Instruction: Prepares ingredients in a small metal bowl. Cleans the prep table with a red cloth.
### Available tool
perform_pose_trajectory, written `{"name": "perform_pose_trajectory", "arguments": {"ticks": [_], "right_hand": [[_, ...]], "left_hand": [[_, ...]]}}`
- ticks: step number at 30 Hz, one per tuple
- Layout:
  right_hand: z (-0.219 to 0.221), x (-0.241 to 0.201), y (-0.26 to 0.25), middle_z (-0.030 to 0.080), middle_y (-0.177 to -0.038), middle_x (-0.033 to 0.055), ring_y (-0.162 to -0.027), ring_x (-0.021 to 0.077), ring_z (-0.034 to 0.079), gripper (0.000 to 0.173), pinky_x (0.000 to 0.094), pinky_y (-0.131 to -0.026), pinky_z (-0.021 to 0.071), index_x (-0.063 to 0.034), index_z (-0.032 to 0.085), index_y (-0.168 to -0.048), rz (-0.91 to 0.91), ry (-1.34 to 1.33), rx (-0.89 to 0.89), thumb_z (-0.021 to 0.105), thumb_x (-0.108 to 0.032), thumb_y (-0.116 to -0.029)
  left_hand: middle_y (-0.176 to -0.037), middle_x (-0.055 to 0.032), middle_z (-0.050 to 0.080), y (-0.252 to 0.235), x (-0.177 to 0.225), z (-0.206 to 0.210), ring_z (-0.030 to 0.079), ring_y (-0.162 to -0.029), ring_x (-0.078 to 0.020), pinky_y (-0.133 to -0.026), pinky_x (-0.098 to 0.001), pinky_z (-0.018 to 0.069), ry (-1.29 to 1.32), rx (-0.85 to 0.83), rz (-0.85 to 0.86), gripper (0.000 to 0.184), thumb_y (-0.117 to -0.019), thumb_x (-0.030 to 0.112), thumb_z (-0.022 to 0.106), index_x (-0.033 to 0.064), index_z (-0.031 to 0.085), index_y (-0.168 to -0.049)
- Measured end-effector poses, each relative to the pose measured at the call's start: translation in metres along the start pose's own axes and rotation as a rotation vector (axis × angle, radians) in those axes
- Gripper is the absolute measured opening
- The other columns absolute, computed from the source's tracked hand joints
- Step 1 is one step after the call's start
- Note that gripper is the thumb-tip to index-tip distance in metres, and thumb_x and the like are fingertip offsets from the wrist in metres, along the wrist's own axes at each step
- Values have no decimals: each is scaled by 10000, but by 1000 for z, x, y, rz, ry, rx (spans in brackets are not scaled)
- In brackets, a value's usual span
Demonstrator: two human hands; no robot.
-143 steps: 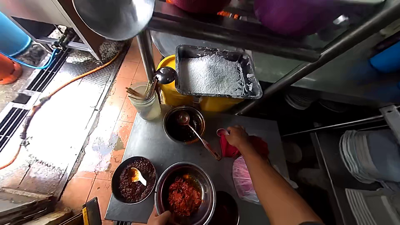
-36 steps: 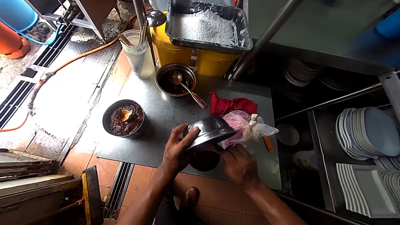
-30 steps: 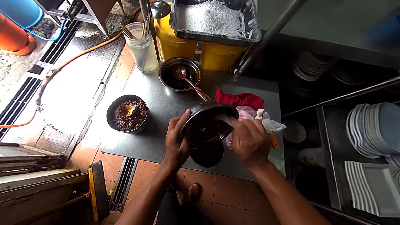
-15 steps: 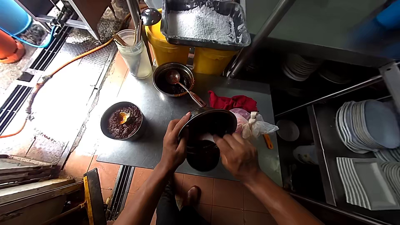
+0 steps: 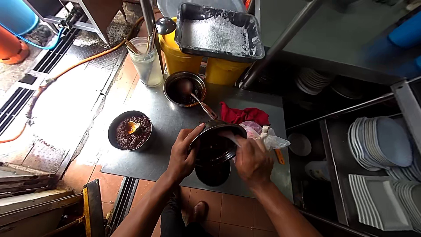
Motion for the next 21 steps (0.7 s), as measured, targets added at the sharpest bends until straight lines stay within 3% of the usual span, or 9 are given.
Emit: {"name": "perform_pose_trajectory", "arguments": {"ticks": [3,5,9,16,18,21], "right_hand": [[8,-9,31,692,-798,81,-681,268,663,243,382,-510,509,-108,768,-1007,-7,1,-116,531,-113,-958],[-1,-17,47,704,-762,66,-664,235,683,281,356,-522,536,-99,778,-970,83,-44,-118,503,-153,-976],[-14,-27,65,705,-765,56,-679,227,684,314,348,-531,536,-121,793,-988,169,-63,-169,481,-153,-966],[-25,-10,58,712,-810,111,-713,249,695,260,362,-584,557,-33,747,-998,270,-14,-37,512,-143,-985],[-11,-13,64,721,-824,111,-714,265,694,274,385,-571,550,-47,760,-1034,245,-26,-54,506,-141,-989],[-11,-20,91,724,-794,88,-681,221,699,295,344,-558,563,-47,766,-1005,196,-103,-119,496,-168,-992]], "left_hand": [[-1242,-91,606,2,5,-1,602,-1119,-135,-952,-297,538,-54,41,115,436,-1007,99,487,121,608,-1426],[-1282,-142,594,9,7,-3,616,-1138,-173,-973,-321,545,-67,60,236,434,-982,115,516,106,617,-1403],[-1378,-179,527,26,3,3,635,-1123,-202,-931,-322,569,-105,71,416,459,-970,143,602,240,575,-1417],[-1374,-175,522,38,-1,8,597,-1216,-232,-966,-340,556,-98,128,421,465,-981,161,577,215,531,-1440],[-1382,-166,516,41,3,8,592,-1222,-232,-971,-342,554,-95,134,429,478,-974,153,582,221,519,-1443],[-1388,-177,509,43,6,8,588,-1222,-232,-987,-339,537,-108,145,460,466,-955,127,603,193,533,-1411]]}}
Point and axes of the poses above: each hand's wrist, its own y-axis away from the middle knuckle, its own z-axis out of the palm, x = y × z, the point moved 5 cm from there along -y, towards the middle knuckle
